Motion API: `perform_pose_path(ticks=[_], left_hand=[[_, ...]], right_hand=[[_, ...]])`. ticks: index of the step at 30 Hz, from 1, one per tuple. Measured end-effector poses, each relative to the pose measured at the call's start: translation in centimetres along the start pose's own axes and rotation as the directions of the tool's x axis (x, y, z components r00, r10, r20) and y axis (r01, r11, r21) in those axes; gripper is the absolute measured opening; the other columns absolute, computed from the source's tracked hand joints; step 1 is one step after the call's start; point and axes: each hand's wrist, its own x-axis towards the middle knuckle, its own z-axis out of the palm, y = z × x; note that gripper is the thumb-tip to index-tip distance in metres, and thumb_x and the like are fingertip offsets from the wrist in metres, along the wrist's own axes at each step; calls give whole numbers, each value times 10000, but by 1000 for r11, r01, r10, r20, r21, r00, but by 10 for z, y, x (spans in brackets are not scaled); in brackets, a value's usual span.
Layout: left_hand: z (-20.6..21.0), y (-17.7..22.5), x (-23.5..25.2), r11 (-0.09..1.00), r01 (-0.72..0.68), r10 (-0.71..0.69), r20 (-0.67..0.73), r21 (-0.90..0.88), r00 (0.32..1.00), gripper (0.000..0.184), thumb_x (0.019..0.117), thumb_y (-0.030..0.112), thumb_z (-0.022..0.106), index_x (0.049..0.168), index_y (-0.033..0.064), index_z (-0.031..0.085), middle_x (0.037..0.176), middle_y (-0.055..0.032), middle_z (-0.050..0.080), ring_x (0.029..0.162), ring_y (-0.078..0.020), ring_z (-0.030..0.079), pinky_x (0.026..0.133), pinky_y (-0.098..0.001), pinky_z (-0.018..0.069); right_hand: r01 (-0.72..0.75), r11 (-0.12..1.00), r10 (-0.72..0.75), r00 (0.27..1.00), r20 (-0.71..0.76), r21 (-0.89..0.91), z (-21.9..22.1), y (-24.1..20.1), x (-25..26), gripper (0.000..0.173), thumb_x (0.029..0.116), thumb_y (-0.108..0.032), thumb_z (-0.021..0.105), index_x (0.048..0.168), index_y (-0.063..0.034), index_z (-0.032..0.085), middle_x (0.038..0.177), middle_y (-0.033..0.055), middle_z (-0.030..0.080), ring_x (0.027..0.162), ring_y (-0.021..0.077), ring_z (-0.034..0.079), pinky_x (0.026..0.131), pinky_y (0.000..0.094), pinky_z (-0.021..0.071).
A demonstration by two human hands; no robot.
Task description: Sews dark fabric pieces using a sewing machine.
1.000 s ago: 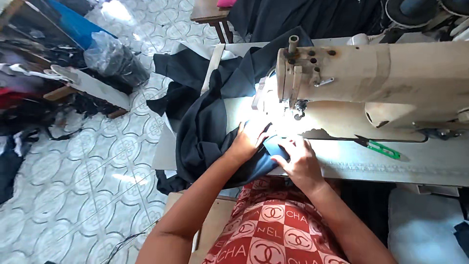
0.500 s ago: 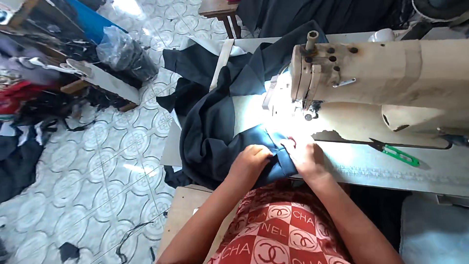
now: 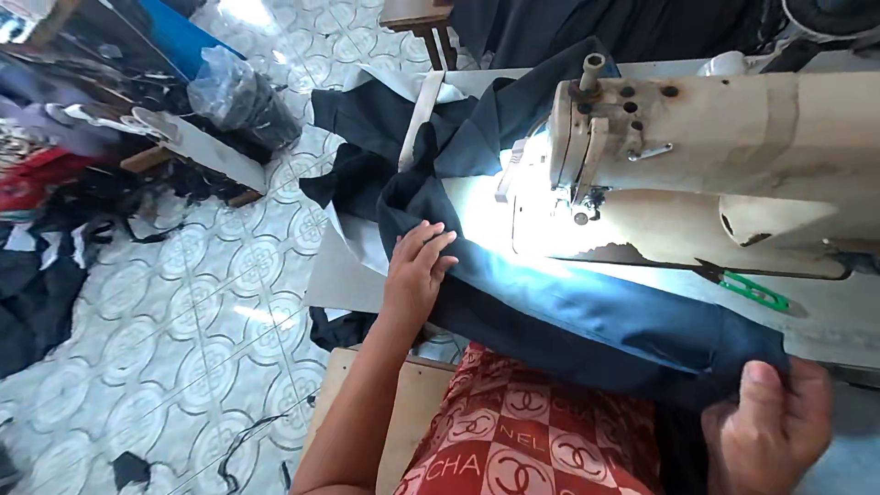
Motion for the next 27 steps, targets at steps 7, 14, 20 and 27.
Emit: perform_pose_path(ticks=[7,14,20,27], left_hand=[[-2,-1,34,984,-1,-40,221,179,975,265,1022,262,623,1240,166,737,1277,-145,680,1163,-397,647,927,-669,481],[-53,-11,45,932,-259,272,18,-253,962,311,1096,245,459,1077,55,703,1246,-72,711,1292,-180,607,1205,-509,350],[-122,-26,39,963,146,-213,310,225,927,255,1057,149,516,955,-17,681,782,-239,666,707,-432,665,632,-670,498],[-67,4,25,950,176,-219,147,258,965,306,1038,173,567,1281,12,660,1366,-239,608,1311,-454,541,1076,-658,411]], right_hand=[[35,999,-35,999,-13,12,-13,-13,-1,130,1067,-178,506,1146,-238,590,1045,-218,677,996,-63,645,891,161,543],[-52,998,52,998,-27,26,-26,-8,4,111,1074,-183,504,1123,-231,591,1012,-206,680,957,-51,654,880,181,557],[-241,961,263,947,183,-132,42,18,19,175,1037,-129,527,1078,17,616,954,-19,651,892,-22,629,841,202,554],[-292,875,442,806,392,-387,149,56,46,281,1047,-147,565,1202,76,637,1047,212,692,921,264,688,880,446,562]])
